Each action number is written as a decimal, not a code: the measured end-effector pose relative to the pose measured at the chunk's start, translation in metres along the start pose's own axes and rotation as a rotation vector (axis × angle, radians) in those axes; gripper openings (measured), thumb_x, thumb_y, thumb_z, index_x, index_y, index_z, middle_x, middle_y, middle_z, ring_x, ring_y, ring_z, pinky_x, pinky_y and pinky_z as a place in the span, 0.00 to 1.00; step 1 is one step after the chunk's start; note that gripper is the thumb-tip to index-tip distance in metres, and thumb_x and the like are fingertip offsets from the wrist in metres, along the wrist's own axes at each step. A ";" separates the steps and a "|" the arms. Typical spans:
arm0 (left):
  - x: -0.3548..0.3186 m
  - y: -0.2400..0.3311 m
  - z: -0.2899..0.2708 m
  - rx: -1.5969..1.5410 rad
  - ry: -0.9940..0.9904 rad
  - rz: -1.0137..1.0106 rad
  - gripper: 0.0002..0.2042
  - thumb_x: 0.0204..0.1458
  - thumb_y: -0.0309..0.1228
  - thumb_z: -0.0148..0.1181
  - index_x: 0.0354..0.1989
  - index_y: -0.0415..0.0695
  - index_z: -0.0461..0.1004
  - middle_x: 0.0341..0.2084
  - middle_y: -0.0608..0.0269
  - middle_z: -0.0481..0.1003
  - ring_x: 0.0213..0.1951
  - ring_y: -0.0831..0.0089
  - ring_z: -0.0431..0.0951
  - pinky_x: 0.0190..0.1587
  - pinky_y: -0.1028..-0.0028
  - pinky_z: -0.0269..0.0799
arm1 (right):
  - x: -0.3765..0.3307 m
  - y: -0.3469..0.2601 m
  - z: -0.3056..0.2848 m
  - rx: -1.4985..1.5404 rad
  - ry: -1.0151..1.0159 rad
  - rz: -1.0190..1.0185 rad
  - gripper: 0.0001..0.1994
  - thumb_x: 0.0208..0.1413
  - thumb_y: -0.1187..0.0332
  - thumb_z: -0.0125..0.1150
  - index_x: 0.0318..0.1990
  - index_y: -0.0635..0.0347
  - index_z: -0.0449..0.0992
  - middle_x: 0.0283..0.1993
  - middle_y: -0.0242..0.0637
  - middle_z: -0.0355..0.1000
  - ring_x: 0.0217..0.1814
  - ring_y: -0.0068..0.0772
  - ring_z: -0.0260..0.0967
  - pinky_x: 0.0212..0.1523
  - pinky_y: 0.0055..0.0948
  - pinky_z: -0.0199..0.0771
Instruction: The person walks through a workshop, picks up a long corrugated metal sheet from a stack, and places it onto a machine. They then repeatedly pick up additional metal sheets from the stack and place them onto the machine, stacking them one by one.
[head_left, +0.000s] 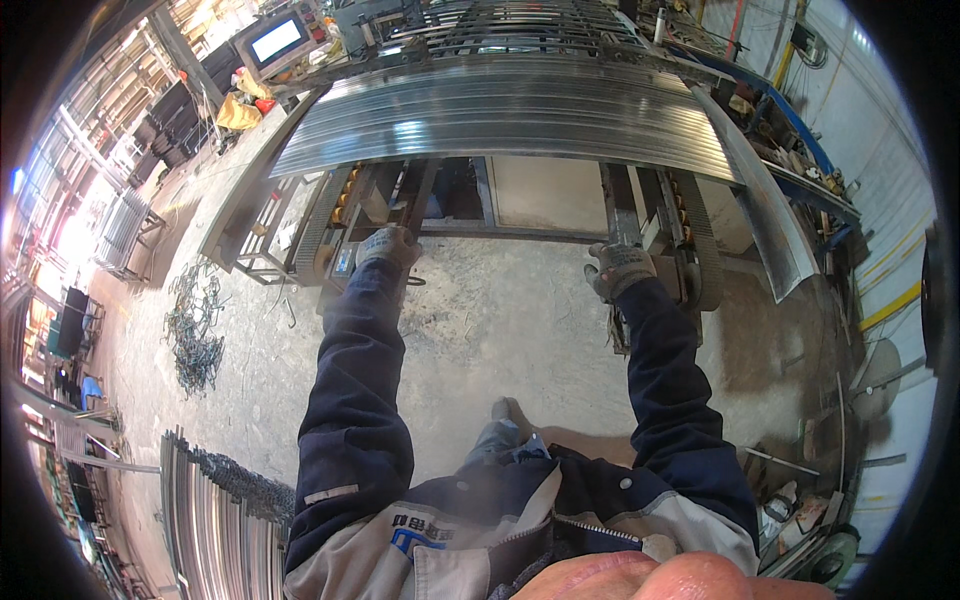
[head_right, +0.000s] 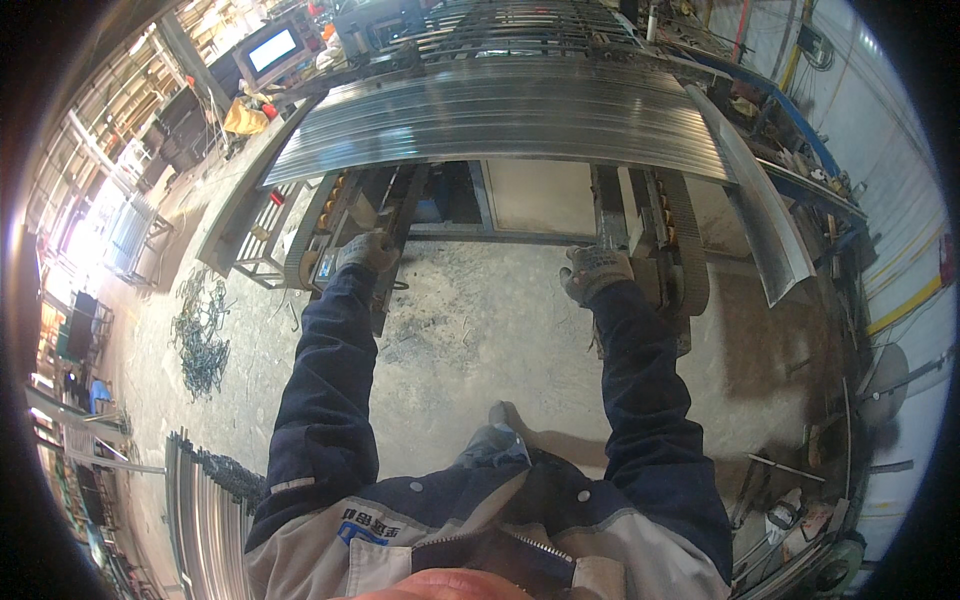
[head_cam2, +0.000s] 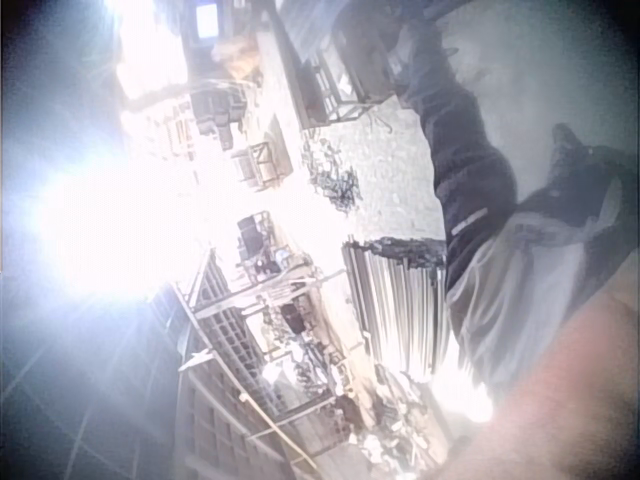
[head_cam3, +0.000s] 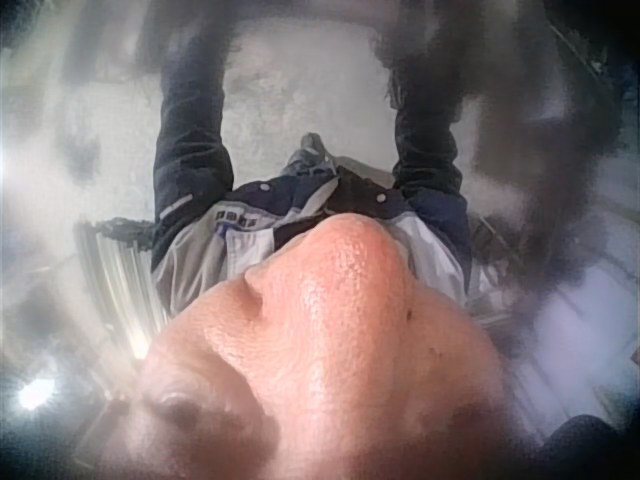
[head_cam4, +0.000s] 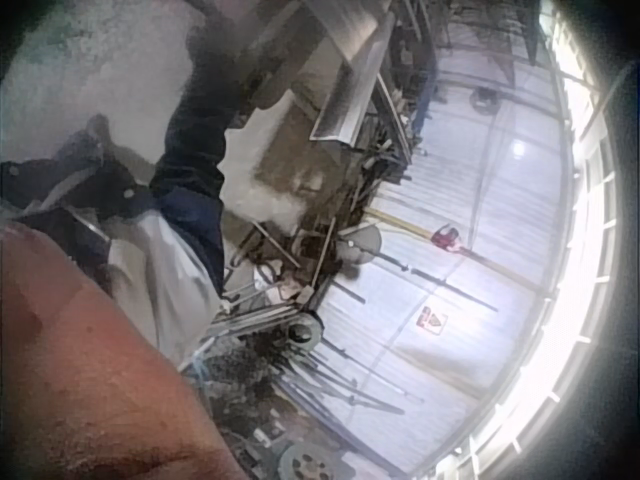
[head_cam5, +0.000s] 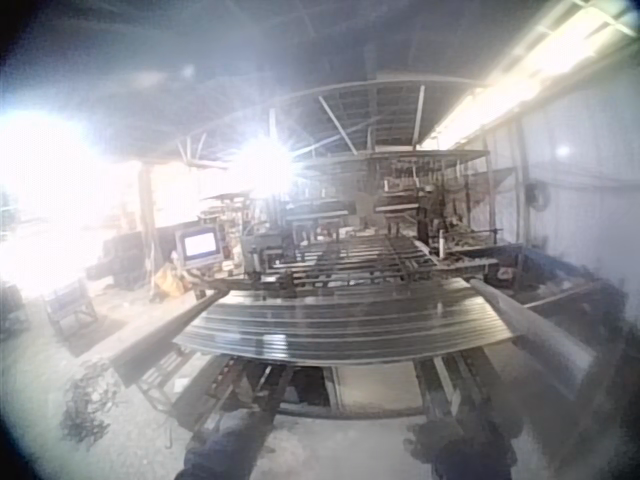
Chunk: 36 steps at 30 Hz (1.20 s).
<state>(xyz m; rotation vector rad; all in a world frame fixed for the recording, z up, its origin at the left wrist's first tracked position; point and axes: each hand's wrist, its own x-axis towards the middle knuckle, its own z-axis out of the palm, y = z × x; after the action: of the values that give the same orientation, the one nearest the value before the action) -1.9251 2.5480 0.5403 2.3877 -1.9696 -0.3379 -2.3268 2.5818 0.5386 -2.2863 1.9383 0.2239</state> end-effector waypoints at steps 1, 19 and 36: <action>0.000 0.000 0.000 -0.004 -0.003 -0.002 0.18 0.48 0.48 0.66 0.45 0.54 0.83 0.46 0.60 0.82 0.51 0.59 0.81 0.56 0.62 0.73 | 0.000 0.000 0.000 -0.005 -0.010 0.003 0.27 0.61 0.48 0.54 0.66 0.45 0.71 0.63 0.44 0.73 0.64 0.48 0.71 0.64 0.44 0.71; -0.002 0.002 -0.004 -0.020 -0.003 -0.025 0.19 0.48 0.47 0.64 0.46 0.52 0.83 0.48 0.58 0.81 0.52 0.58 0.80 0.57 0.61 0.72 | 0.005 0.002 0.003 0.030 0.023 -0.026 0.28 0.61 0.49 0.51 0.65 0.51 0.72 0.60 0.45 0.75 0.62 0.46 0.73 0.64 0.46 0.71; 0.017 -0.014 0.014 -0.014 0.009 0.012 0.20 0.48 0.49 0.64 0.46 0.54 0.83 0.46 0.53 0.81 0.51 0.54 0.81 0.55 0.58 0.74 | 0.008 0.006 0.006 0.024 -0.006 -0.039 0.28 0.60 0.48 0.52 0.65 0.48 0.71 0.63 0.46 0.73 0.63 0.48 0.72 0.65 0.43 0.70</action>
<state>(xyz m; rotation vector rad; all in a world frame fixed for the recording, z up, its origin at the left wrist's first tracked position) -1.9111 2.5355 0.5219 2.3636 -1.9711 -0.3389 -2.3312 2.5749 0.5309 -2.3035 1.8811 0.2025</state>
